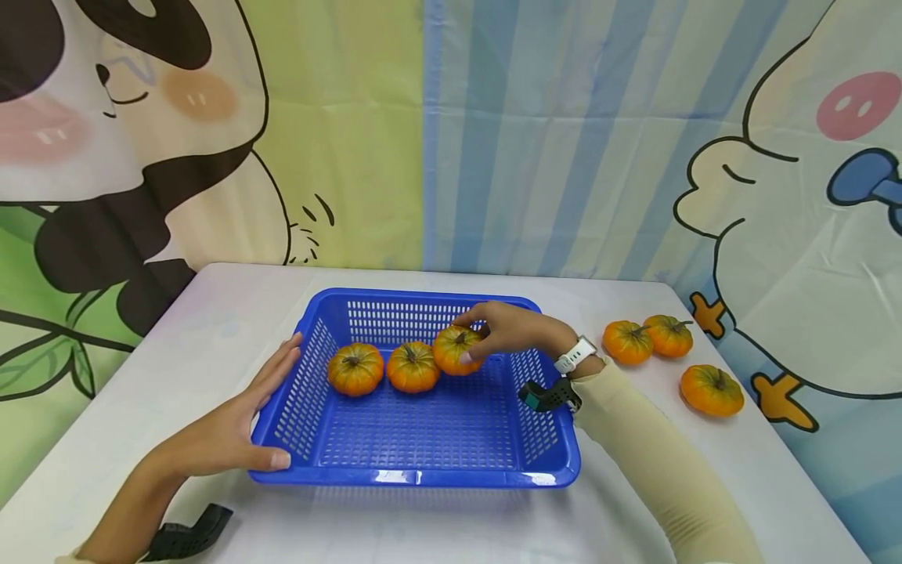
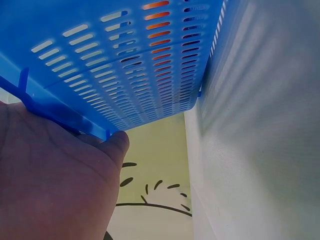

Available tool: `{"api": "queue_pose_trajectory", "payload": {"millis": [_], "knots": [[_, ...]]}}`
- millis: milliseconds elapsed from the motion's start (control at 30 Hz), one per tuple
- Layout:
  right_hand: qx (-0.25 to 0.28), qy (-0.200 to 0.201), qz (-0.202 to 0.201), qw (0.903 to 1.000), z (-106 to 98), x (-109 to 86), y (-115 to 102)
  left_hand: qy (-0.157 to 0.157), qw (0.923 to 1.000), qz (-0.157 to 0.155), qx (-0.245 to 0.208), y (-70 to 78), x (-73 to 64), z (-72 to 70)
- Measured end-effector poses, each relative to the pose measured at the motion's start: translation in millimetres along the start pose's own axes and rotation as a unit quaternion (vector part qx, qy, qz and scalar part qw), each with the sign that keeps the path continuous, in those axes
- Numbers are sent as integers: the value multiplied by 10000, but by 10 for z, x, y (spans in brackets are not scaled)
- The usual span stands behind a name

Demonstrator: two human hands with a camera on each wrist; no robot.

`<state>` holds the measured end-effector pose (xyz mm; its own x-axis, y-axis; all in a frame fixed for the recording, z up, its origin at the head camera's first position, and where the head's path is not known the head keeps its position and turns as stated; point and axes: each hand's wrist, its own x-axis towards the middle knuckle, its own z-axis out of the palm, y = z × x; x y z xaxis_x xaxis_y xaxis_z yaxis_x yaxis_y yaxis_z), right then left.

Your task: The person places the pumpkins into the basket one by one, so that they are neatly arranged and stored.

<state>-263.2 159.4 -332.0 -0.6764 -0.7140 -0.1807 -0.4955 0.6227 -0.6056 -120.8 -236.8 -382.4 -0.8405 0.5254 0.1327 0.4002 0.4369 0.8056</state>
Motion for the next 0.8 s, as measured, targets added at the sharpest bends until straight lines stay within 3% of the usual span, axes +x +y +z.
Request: {"api": "queue_pose_trajectory", "payload": {"millis": [333, 600, 800], "knots": [[-128, -207, 205, 9995, 11, 10, 39, -16, 10000, 37, -60, -15, 4, 4], [-272, -495, 691, 9960, 39, 34, 56, 12, 10000, -18, -24, -23, 4, 12], [-273, -562, 698, 9956, 45, 46, 32, 71, 9999, -75, 51, -32, -3, 8]]}}
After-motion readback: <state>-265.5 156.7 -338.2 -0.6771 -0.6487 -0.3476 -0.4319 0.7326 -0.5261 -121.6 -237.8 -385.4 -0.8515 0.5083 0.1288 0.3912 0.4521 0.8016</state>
